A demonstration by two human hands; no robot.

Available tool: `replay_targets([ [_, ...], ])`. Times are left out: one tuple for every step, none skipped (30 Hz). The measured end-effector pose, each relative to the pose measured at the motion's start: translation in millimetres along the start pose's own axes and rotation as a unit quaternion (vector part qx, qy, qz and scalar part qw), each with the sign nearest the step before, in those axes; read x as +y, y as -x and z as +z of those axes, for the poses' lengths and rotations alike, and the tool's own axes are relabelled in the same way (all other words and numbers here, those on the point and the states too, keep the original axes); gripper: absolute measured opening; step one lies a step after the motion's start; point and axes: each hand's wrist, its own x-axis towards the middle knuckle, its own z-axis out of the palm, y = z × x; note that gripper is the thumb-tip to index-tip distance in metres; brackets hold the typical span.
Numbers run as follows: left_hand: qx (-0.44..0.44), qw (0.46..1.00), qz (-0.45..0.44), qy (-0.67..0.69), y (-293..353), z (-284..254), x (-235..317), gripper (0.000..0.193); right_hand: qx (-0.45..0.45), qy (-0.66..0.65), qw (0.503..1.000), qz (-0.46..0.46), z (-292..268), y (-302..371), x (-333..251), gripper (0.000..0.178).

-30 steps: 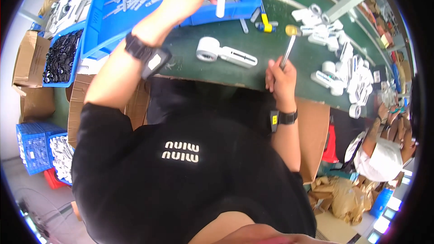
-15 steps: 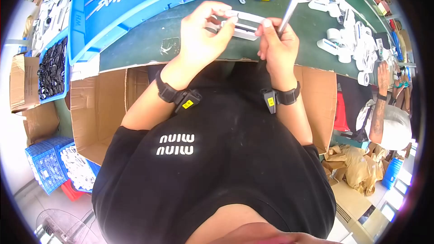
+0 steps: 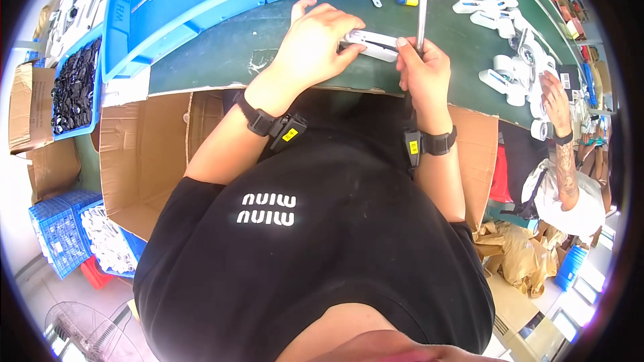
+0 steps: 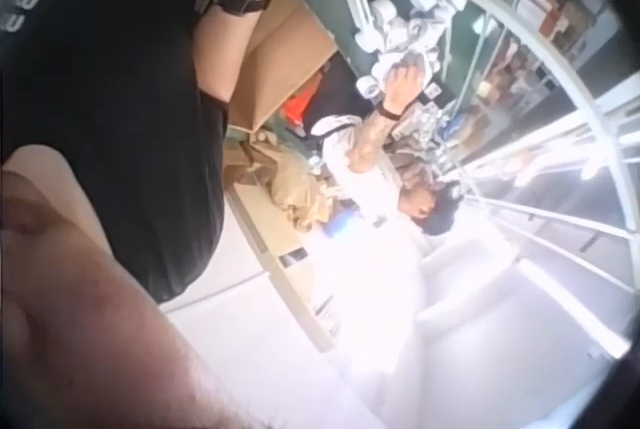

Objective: Assembling mechanical components into plastic housings using a mallet.

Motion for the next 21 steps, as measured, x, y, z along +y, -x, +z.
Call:
replay_targets([
  [0.0, 1.0, -0.001, 0.0, 0, 0, -1, 0.022, 0.001, -0.005, 1.0, 0.005, 0, 0, 0, 0.019],
  [-0.011, 1.0, 0.0, 0.005, -1, -1, -3, 0.023, 0.0, -0.004, 1.0, 0.006, 0, 0, 1, 0.019],
  [-0.022, 1.0, 0.001, 0.01, -1, -1, -4, 0.023, -0.002, -0.001, 1.0, 0.009, 0, 0, 1, 0.019],
  [-0.023, 1.0, -0.001, 0.011, -1, -1, -5, 0.023, -0.004, 0.002, 1.0, 0.013, 0, 1, 1, 0.019],
  [-0.015, 1.0, 0.01, 0.016, -1, -1, -6, 0.023, -0.005, 0.003, 1.0, 0.014, 0, 1, 1, 0.019],
  [-0.006, 1.0, 0.021, 0.022, 0, 0, -8, 0.023, -0.007, 0.018, 1.0, 0.012, -1, 1, 0, 0.019],
  [-0.007, 1.0, 0.019, 0.022, 0, 1, -8, 0.023, -0.008, 0.034, 0.999, 0.009, -1, 1, 0, 0.02],
  [0.0, 0.999, 0.031, 0.027, 1, 2, -9, 0.023, -0.009, 0.035, 0.999, 0.011, -2, 1, 0, 0.02],
  [0.008, 0.999, 0.043, 0.031, 1, 3, -10, 0.023, -0.005, 0.065, 0.998, 0.004, -3, 1, 1, 0.019],
  [0.008, 0.999, 0.042, 0.031, 1, 4, -11, 0.023, -0.002, 0.096, 0.995, -0.003, -3, 1, 0, 0.019],
  [0.02, 0.998, 0.052, 0.031, 2, 5, -13, 0.023, -0.003, 0.097, 0.995, -0.002, -2, 3, -1, 0.019],
  [0.032, 0.997, 0.063, 0.031, 3, 7, -13, 0.023, 0.009, 0.094, 0.995, -0.018, 1, 5, -2, 0.02],
  [0.031, 0.997, 0.062, 0.031, 3, 7, -13, 0.023, 0.02, 0.09, 0.995, -0.034, 2, 6, -2, 0.022],
  [0.026, 0.998, 0.058, 0.022, 3, 6, -12, 0.022, 0.02, 0.09, 0.995, -0.033, 1, 4, 2, 0.022],
  [0.021, 0.998, 0.054, 0.013, 3, 5, -11, 0.022, 0.025, 0.118, 0.991, -0.064, -1, 0, 10, 0.024],
  [0.021, 0.998, 0.054, 0.014, 2, 5, -10, 0.022, 0.032, 0.147, 0.984, -0.094, -2, -2, 13, 0.026],
  [0.017, 0.998, 0.053, 0.007, 2, 5, -9, 0.022, 0.032, 0.148, 0.984, -0.093, -3, -3, 14, 0.026],
  [0.013, 0.999, 0.053, -0.001, 2, 4, -8, 0.022, 0.027, 0.164, 0.983, -0.075, -5, -3, 12, 0.025],
  [0.012, 0.999, 0.053, -0.001, 1, 3, -6, 0.022, 0.022, 0.179, 0.982, -0.056, -5, -3, 12, 0.025],
  [0.011, 0.999, 0.053, -0.008, 1, 3, -5, 0.021, 0.023, 0.178, 0.982, -0.056, -6, -4, 13, 0.025],
  [0.01, 0.998, 0.053, -0.015, 1, 2, -3, 0.02, 0.008, 0.164, 0.985, -0.061, -7, -6, 16, 0.024],
])
